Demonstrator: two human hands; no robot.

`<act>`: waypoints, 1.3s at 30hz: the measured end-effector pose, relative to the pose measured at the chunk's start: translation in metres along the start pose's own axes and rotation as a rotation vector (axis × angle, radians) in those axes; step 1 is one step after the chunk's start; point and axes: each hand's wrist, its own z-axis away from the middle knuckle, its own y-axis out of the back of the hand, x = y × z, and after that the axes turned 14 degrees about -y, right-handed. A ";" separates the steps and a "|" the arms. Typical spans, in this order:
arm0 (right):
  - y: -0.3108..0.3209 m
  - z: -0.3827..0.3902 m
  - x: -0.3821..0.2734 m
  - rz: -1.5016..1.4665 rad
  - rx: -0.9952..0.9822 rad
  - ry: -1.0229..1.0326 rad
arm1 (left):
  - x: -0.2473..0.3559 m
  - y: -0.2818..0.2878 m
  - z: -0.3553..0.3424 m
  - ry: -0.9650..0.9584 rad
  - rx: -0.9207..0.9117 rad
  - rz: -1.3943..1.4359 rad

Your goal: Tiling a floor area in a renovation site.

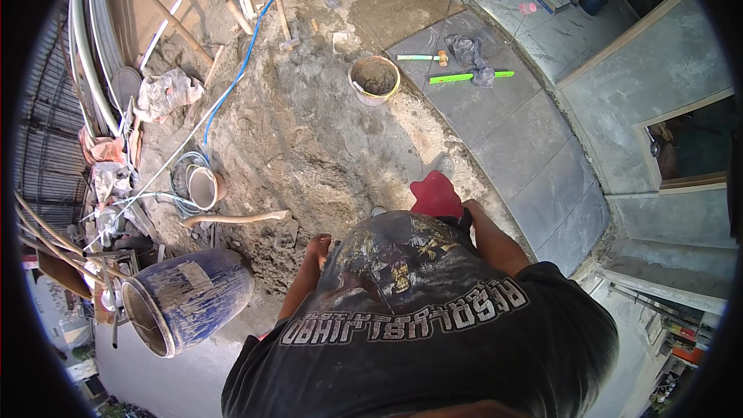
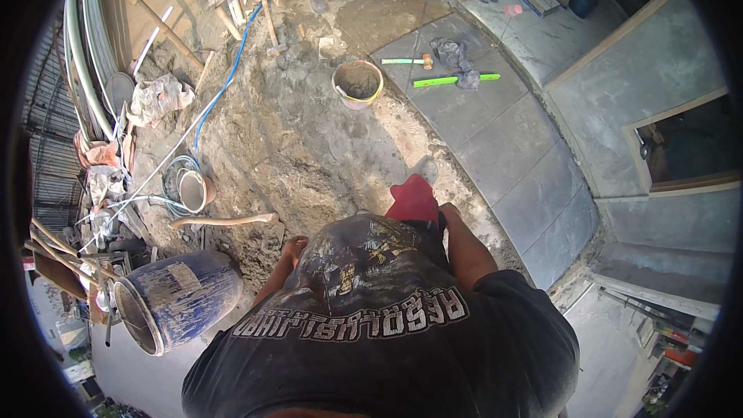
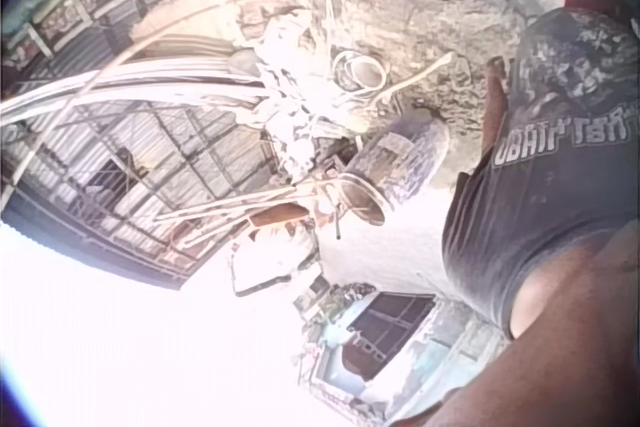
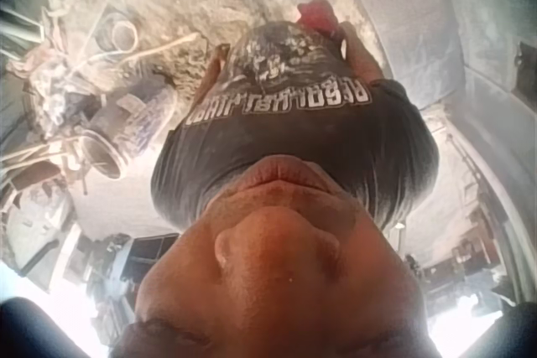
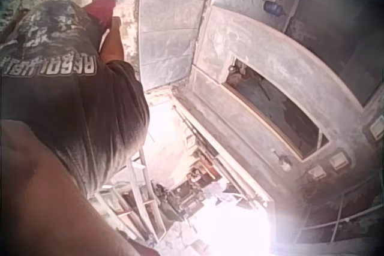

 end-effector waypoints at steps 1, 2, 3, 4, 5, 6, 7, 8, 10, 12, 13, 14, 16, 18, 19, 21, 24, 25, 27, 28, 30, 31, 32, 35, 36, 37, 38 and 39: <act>0.001 0.003 0.000 0.010 0.021 0.005 | -0.002 0.000 -0.001 -0.003 0.006 0.006; 0.003 0.009 -0.003 0.010 0.018 0.007 | -0.008 -0.001 -0.002 -0.001 0.008 0.004; 0.004 0.015 -0.006 -0.001 0.016 0.005 | -0.013 -0.001 -0.004 -0.016 0.007 0.039; 0.004 0.017 -0.006 -0.011 0.016 0.002 | -0.019 -0.001 -0.006 -0.031 0.005 0.074; 0.004 0.018 -0.006 -0.011 0.013 0.003 | -0.025 -0.001 -0.007 -0.029 0.006 0.072; 0.001 0.014 -0.002 -0.106 -0.008 -0.001 | -0.031 -0.001 -0.008 -0.052 0.004 0.069; -0.002 0.008 0.002 -0.203 -0.028 -0.006 | -0.034 -0.001 -0.009 -0.077 -0.001 0.065; -0.007 0.000 0.008 -0.208 -0.025 -0.011 | -0.031 -0.002 -0.011 -0.081 -0.007 0.064; -0.014 -0.011 0.016 -0.420 0.111 0.102 | -0.024 -0.005 -0.013 -0.018 -0.002 0.108; -0.012 -0.007 0.008 -0.321 0.035 0.064 | -0.036 -0.003 -0.009 -0.003 0.016 0.153; -0.011 -0.004 0.003 -0.223 -0.031 0.023 | -0.042 -0.002 -0.006 0.006 0.028 0.201; -0.013 -0.012 0.014 -0.243 -0.020 0.010 | -0.030 -0.002 -0.012 -0.007 0.007 0.192; -0.014 -0.017 0.017 -0.293 -0.042 -0.016 | -0.018 -0.003 -0.012 -0.045 -0.003 0.041; -0.015 -0.012 0.007 -0.268 -0.047 -0.024 | -0.018 -0.006 -0.002 -0.009 0.027 0.084; -0.015 -0.009 0.014 -0.303 -0.042 -0.056 | -0.004 -0.004 -0.010 -0.005 0.014 0.087; -0.019 -0.023 0.019 -0.417 -0.074 -0.035 | -0.004 -0.005 0.000 -0.006 0.026 0.100; -0.021 -0.027 0.019 -0.488 -0.059 0.006 | 0.002 -0.005 0.002 -0.017 0.029 0.082; -0.020 -0.027 0.018 -0.421 -0.014 0.027 | 0.004 -0.006 0.002 -0.014 0.031 0.068; -0.020 -0.029 0.018 -0.417 -0.035 -0.005 | 0.006 -0.007 0.002 -0.011 0.027 0.063; -0.019 -0.029 0.019 -0.414 -0.054 -0.037 | 0.007 -0.007 0.001 -0.010 0.025 0.057; -0.019 -0.027 0.015 -0.387 -0.064 -0.039 | -0.005 -0.007 0.002 -0.030 0.029 0.033; -0.019 -0.026 0.013 -0.362 -0.072 -0.042 | -0.013 -0.007 0.002 -0.052 0.030 0.008; -0.020 -0.029 0.017 -0.368 -0.069 -0.049 | -0.012 -0.008 -0.001 -0.055 0.022 0.007; -0.022 -0.034 0.019 -0.334 0.004 -0.062 | -0.023 -0.011 -0.005 -0.039 0.003 0.052; -0.020 -0.029 0.015 -0.310 -0.024 -0.098 | -0.028 -0.010 -0.005 -0.038 0.006 0.082; -0.019 -0.024 0.011 -0.287 -0.052 -0.134 | -0.033 -0.010 -0.006 -0.037 0.009 0.112; -0.018 -0.024 0.012 -0.287 -0.049 -0.136 | -0.033 -0.010 -0.007 -0.039 0.007 0.114; -0.017 -0.025 0.014 -0.313 -0.067 -0.111 | -0.033 -0.011 -0.008 -0.036 0.009 0.120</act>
